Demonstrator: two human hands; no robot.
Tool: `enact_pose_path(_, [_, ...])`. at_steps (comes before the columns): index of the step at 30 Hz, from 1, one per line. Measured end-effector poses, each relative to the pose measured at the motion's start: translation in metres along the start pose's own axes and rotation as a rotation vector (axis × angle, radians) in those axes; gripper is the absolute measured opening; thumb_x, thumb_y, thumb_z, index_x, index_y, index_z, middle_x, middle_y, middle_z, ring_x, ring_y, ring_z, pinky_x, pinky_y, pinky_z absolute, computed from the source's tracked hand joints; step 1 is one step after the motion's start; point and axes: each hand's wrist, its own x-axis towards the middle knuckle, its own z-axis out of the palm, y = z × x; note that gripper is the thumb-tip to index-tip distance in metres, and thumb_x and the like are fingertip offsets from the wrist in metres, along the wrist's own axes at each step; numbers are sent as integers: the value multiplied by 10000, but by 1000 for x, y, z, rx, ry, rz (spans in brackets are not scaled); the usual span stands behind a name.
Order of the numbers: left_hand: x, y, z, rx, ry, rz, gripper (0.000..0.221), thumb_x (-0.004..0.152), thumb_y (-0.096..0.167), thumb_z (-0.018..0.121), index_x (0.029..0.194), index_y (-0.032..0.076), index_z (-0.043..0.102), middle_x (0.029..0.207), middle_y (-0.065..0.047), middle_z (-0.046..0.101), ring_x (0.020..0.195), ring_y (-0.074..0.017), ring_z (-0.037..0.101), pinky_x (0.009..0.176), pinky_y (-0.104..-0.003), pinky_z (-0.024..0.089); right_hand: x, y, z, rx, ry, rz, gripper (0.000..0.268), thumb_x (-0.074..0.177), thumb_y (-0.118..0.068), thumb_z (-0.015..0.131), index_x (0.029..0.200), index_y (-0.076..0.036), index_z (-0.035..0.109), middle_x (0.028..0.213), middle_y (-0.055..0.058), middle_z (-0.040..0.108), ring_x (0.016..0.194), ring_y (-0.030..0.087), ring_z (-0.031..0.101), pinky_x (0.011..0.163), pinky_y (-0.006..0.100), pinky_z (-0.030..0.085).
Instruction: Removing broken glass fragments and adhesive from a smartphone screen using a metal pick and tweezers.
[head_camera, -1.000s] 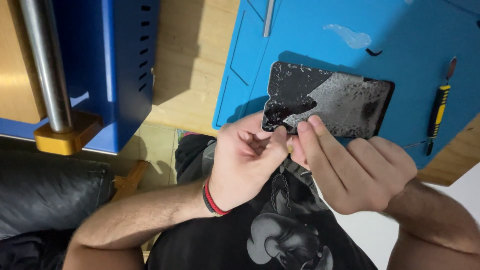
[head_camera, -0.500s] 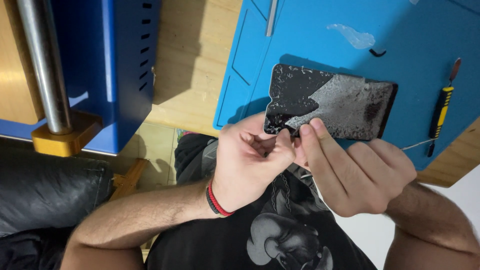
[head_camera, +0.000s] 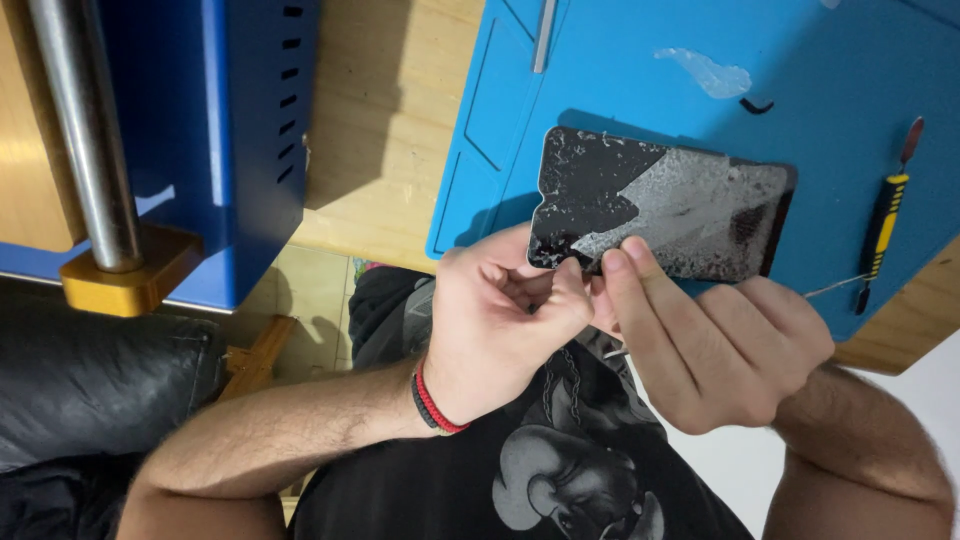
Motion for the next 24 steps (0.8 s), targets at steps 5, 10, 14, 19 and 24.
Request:
enact_pose_path(5, [1, 0, -1, 0, -4, 27, 255, 1006, -3, 581, 799, 122, 499, 753, 66, 488, 734, -37, 432, 609, -242, 414, -1, 1, 3, 2, 28, 2, 311, 1097, -190, 770, 969, 50, 919, 882, 180, 905, 465, 131, 379, 460, 284, 248])
enact_pose_path(10, [1, 1, -1, 22, -6, 45, 252, 1011, -5, 582, 800, 116, 515, 752, 54, 520, 722, -38, 446, 598, -242, 427, -2, 1, 4, -7, 45, 18, 308, 1097, -178, 754, 965, 47, 917, 868, 161, 907, 458, 127, 387, 450, 279, 255])
enact_pose_path(14, [3, 4, -1, 0, 4, 11, 323, 996, 5, 576, 771, 162, 406, 746, 87, 374, 721, -40, 324, 582, -253, 305, -4, -1, -2, 29, -20, 50, 256, 1090, -200, 805, 1015, 11, 929, 977, 158, 909, 481, 136, 380, 471, 287, 281])
enact_pose_path(19, [4, 2, -1, -192, -30, -51, 157, 1064, 24, 594, 910, 44, 607, 811, 38, 496, 805, -5, 535, 997, -319, 740, -27, 8, -65, 158, -315, 166, 318, 1088, -266, 777, 1224, 6, 872, 1195, 144, 896, 509, 178, 469, 542, 359, 444])
enact_pose_path(24, [11, 29, -11, -37, -234, 157, 258, 1047, 17, 573, 823, 102, 479, 778, 34, 317, 740, -137, 256, 645, -332, 228, -33, 44, -72, 309, -480, 576, 1161, 826, -604, 964, 1662, 112, 595, 1640, 403, 621, 1437, 592, 702, 935, 622, 744])
